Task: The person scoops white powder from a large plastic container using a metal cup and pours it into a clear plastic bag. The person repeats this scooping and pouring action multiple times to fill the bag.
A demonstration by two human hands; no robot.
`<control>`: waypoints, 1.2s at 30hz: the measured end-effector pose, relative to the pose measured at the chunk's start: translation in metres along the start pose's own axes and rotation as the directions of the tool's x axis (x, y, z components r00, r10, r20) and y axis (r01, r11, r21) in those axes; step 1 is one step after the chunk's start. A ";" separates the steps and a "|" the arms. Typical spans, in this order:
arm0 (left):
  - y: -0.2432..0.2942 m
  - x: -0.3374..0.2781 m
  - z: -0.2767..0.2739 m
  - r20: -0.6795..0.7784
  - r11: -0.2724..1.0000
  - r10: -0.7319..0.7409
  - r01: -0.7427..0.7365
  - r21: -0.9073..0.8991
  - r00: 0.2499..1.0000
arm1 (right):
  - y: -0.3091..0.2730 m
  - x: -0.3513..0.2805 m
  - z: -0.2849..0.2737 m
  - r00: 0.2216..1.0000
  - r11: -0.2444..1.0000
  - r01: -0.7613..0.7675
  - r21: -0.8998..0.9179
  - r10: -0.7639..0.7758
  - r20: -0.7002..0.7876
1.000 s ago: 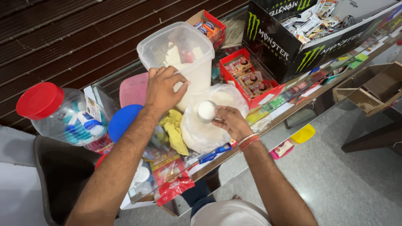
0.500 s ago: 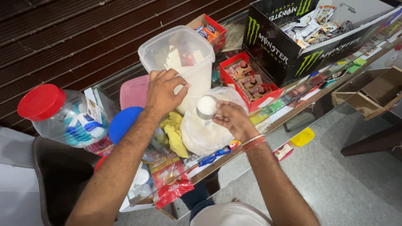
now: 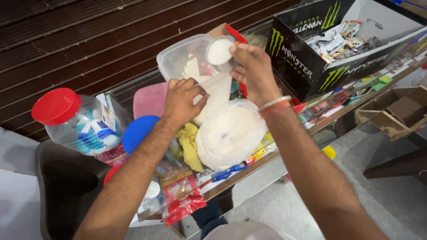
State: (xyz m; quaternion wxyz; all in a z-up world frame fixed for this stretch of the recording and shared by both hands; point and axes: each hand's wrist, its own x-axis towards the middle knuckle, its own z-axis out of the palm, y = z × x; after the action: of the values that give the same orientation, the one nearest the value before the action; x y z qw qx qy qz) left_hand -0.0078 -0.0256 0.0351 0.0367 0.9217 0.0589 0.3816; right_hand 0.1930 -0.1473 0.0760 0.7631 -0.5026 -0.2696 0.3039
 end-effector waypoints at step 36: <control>-0.002 0.000 0.000 0.013 1.000 0.014 -0.014 -0.009 1.000 | 0.090 -0.053 -0.052 0.908 0.959 0.264 -0.100 -0.282 -0.308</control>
State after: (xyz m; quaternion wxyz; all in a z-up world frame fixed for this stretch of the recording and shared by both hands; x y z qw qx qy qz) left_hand -0.0082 -0.0238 0.0353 0.0387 0.9244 0.0503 0.3761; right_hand 0.1771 -0.1895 -0.0319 0.8171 -0.5238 -0.2185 0.1010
